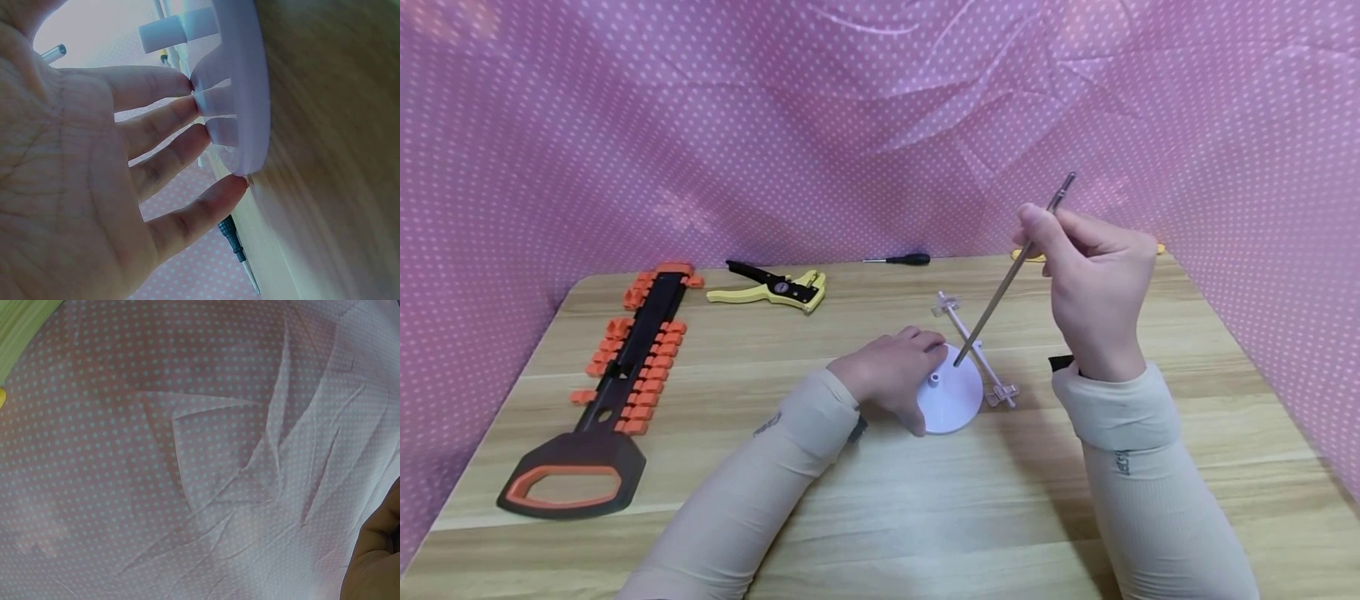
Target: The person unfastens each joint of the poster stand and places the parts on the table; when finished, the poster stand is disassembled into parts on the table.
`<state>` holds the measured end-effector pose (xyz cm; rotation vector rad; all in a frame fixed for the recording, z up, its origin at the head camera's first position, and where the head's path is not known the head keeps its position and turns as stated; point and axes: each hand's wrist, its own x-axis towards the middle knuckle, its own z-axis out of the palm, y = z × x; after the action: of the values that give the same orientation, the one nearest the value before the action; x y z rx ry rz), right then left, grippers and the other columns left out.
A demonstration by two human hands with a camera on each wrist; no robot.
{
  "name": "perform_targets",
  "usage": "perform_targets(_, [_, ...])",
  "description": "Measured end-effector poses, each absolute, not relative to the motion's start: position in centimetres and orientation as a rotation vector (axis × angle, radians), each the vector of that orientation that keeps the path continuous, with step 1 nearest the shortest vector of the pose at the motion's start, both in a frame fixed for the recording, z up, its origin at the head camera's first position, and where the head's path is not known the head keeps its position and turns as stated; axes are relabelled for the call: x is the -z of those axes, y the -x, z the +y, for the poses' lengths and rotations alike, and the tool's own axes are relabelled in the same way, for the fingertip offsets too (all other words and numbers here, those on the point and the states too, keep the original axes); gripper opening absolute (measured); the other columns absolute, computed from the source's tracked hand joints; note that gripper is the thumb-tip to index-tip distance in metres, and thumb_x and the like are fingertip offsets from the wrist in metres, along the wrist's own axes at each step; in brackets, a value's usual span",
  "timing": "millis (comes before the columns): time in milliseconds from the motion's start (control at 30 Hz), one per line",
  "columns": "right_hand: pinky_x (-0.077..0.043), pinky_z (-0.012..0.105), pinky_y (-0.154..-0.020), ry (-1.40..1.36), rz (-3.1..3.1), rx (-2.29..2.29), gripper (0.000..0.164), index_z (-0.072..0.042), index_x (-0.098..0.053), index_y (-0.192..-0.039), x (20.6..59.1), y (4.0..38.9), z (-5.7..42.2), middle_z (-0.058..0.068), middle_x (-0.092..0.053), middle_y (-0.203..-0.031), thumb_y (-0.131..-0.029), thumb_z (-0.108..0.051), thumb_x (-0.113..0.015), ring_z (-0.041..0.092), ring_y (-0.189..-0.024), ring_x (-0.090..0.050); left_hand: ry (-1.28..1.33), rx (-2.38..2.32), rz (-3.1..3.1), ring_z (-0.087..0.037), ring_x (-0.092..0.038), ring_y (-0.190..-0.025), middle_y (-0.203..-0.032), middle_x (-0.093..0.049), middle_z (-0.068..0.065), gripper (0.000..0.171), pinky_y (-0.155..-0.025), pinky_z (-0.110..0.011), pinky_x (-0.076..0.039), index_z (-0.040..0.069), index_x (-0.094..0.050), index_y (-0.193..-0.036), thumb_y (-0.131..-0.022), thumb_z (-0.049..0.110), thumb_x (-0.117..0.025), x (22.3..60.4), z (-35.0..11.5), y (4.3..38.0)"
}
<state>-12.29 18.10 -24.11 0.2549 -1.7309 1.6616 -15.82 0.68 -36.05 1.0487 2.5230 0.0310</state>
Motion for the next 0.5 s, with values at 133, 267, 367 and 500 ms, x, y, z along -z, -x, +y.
perform_targets(133, [-0.032,0.018,-0.047,-0.240,-1.733,-1.672,0.022,0.009,-0.073,-0.070,23.99,12.33,18.18,-0.007,-0.068,-0.057,-0.082,-0.010,-0.074,0.005,-0.049,-0.055,-1.050,-0.032,2.519,-0.022,-0.022,-0.148,-0.161,-0.022,0.000,0.116,-0.118,-0.046,-0.032,0.016,-0.025,-0.152,-0.059,0.052,-0.084,35.98,0.63,15.81])
perform_targets(267, [-0.034,0.018,-0.047,-0.219,-1.736,-1.698,0.018,0.004,-0.075,-0.070,23.93,12.43,18.31,-0.007,-0.068,-0.057,-0.081,-0.010,-0.075,0.006,-0.051,-0.059,-1.050,-0.023,2.517,-0.022,-0.022,-0.148,-0.161,-0.021,0.000,0.116,-0.119,-0.046,-0.032,0.016,-0.025,-0.152,-0.059,0.053,-0.084,35.94,0.62,15.79])
perform_targets(367, [-0.034,0.017,-0.047,-0.204,-1.739,-1.709,0.016,0.000,-0.076,-0.069,23.94,12.49,18.42,-0.007,-0.069,-0.057,-0.081,-0.011,-0.075,0.007,-0.052,-0.062,-1.054,-0.010,2.518,-0.022,-0.022,-0.148,-0.161,-0.022,-0.001,0.116,-0.119,-0.045,-0.032,0.016,-0.025,-0.152,-0.060,0.053,-0.084,35.91,0.65,15.77])
perform_targets(500, [-0.034,0.017,-0.047,-0.192,-1.760,-1.687,0.018,-0.001,-0.075,-0.068,23.97,12.54,18.54,-0.007,-0.069,-0.058,-0.081,-0.012,-0.075,0.007,-0.053,-0.064,-1.065,0.004,2.520,-0.023,-0.023,-0.148,-0.161,-0.022,-0.001,0.115,-0.118,-0.045,-0.033,0.015,-0.025,-0.152,-0.060,0.053,-0.083,35.81,0.70,15.74])
